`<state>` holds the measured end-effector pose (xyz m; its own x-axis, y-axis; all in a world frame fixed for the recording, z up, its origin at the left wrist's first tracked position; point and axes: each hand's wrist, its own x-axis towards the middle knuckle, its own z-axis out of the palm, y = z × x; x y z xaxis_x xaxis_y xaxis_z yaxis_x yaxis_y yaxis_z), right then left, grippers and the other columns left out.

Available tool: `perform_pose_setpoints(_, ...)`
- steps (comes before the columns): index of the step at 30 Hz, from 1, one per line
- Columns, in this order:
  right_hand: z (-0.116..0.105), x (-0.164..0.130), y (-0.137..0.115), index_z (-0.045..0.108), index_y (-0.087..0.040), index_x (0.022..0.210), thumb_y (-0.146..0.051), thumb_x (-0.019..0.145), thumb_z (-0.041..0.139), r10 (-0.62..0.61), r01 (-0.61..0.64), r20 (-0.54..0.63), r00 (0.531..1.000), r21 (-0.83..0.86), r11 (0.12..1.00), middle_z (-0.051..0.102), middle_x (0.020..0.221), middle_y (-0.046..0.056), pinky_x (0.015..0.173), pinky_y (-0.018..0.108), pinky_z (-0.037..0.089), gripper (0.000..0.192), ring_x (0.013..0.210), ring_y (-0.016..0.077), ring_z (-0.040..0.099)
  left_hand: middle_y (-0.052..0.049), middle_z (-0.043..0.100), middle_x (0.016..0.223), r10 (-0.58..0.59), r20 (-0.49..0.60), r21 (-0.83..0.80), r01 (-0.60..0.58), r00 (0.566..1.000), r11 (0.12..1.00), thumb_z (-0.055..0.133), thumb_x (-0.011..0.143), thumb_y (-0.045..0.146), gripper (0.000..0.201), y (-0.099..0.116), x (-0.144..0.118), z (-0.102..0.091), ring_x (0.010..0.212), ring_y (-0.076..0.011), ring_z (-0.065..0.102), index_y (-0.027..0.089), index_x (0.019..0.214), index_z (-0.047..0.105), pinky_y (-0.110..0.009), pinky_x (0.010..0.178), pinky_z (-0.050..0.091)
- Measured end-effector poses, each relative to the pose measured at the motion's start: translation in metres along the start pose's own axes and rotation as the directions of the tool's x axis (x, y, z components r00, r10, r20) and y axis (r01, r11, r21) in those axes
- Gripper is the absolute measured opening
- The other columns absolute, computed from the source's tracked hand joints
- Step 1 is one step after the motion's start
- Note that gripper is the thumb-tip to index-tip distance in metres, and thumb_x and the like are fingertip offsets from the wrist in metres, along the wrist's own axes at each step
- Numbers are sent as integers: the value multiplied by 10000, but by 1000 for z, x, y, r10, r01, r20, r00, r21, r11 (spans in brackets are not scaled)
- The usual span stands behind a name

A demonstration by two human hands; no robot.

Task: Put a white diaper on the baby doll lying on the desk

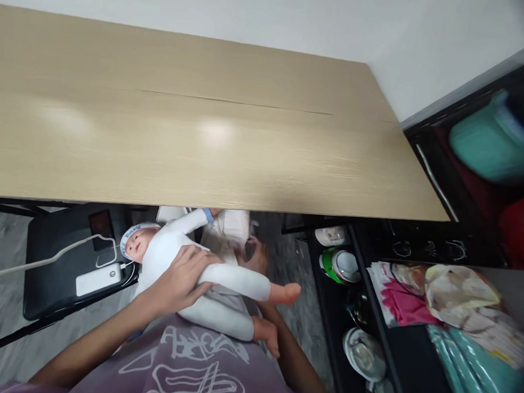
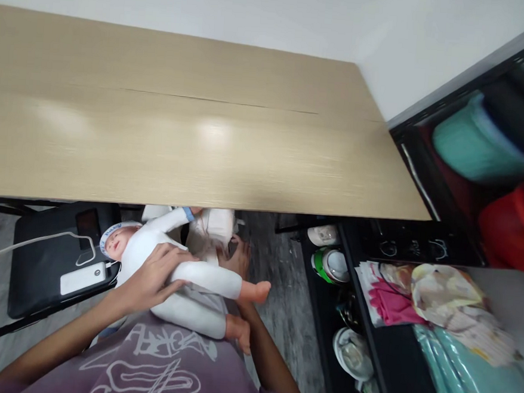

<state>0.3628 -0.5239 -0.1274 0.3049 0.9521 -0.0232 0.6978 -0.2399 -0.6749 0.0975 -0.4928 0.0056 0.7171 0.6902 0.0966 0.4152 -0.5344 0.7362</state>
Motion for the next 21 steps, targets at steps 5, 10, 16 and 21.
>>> perform_pose_setpoints(5,36,12,9,532,-228,1691,-629,978,699,-86,90,108,990,-32,995,412,1834,204,1371,644,338,835,1671,488,384,-110,768,1383,-4,4,57,4,1000,998,660,1155,309,394,3,-1,7,1227,-336,629,231,1539,627,-503,1084,498)
perform_pose_setpoints(10,69,36,-7,394,-218,1797,-578,1076,648,-71,84,182,981,-62,995,249,1934,191,1428,600,235,845,1755,440,237,-102,768,1369,32,32,83,-35,999,996,631,1181,336,463,2,3,8,1207,-337,618,257,1633,571,-518,1087,497)
perform_pose_setpoints(16,72,67,-9,480,-180,1711,-570,1135,581,-194,196,127,973,-7,981,375,1842,227,1407,597,302,703,1721,399,312,-114,757,1401,-8,-22,110,10,1000,994,642,1161,292,512,4,0,16,1236,-355,616,257,1663,545,-533,1081,513)
perform_pose_setpoints(21,62,90,14,541,-141,1604,-538,1166,392,-54,59,-31,998,188,980,540,1666,293,1334,671,385,610,1586,373,476,-115,763,1395,-12,-35,114,16,999,993,649,1151,282,509,5,-1,18,1233,-350,629,257,1653,570,-535,1077,525)
